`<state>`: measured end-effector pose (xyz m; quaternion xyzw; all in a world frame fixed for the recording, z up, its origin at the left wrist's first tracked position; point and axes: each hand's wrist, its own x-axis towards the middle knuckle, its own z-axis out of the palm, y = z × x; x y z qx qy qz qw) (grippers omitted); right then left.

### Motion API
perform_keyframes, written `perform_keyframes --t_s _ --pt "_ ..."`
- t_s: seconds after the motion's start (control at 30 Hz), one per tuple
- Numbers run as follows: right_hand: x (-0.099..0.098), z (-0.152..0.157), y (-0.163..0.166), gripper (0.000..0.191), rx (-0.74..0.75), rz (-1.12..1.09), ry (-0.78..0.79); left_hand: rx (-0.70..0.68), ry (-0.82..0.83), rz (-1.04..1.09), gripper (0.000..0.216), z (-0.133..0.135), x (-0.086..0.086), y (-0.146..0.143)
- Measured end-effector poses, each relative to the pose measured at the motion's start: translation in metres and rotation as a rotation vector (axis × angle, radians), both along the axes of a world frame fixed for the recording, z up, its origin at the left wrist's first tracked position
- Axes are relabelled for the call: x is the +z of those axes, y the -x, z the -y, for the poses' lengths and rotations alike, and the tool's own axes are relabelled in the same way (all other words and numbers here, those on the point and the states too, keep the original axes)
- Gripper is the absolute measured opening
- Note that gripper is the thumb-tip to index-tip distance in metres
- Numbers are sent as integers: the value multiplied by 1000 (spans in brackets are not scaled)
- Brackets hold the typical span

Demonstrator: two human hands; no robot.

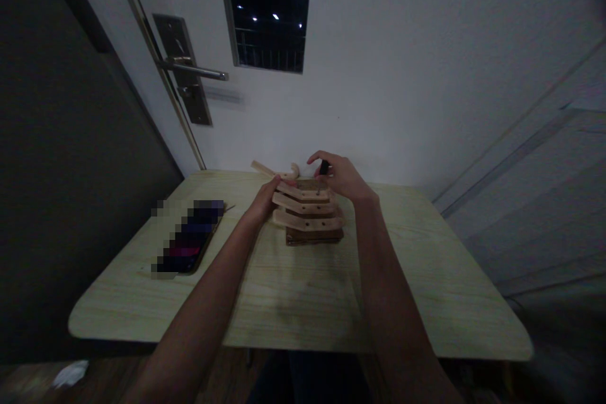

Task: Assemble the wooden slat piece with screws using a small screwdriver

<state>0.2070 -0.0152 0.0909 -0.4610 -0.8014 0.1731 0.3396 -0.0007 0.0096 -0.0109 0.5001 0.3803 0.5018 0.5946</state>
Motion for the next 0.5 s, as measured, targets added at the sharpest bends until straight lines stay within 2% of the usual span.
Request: perform_keyframes --t_s 0.17,0.33,0.43,0.5 --pt "-3 -5 0 35 -69 58 -94 -20 -24 -17 57 -1 -1 1" --pt "-6 -7 0 26 -119 89 -80 -14 -4 -13 57 -2 -2 2" --pt "-5 -5 -1 18 -89 54 -72 -6 -4 -14 56 -2 -3 1" --pt "-3 -2 -1 20 -38 37 -59 -8 -12 -16 57 -2 -2 1"
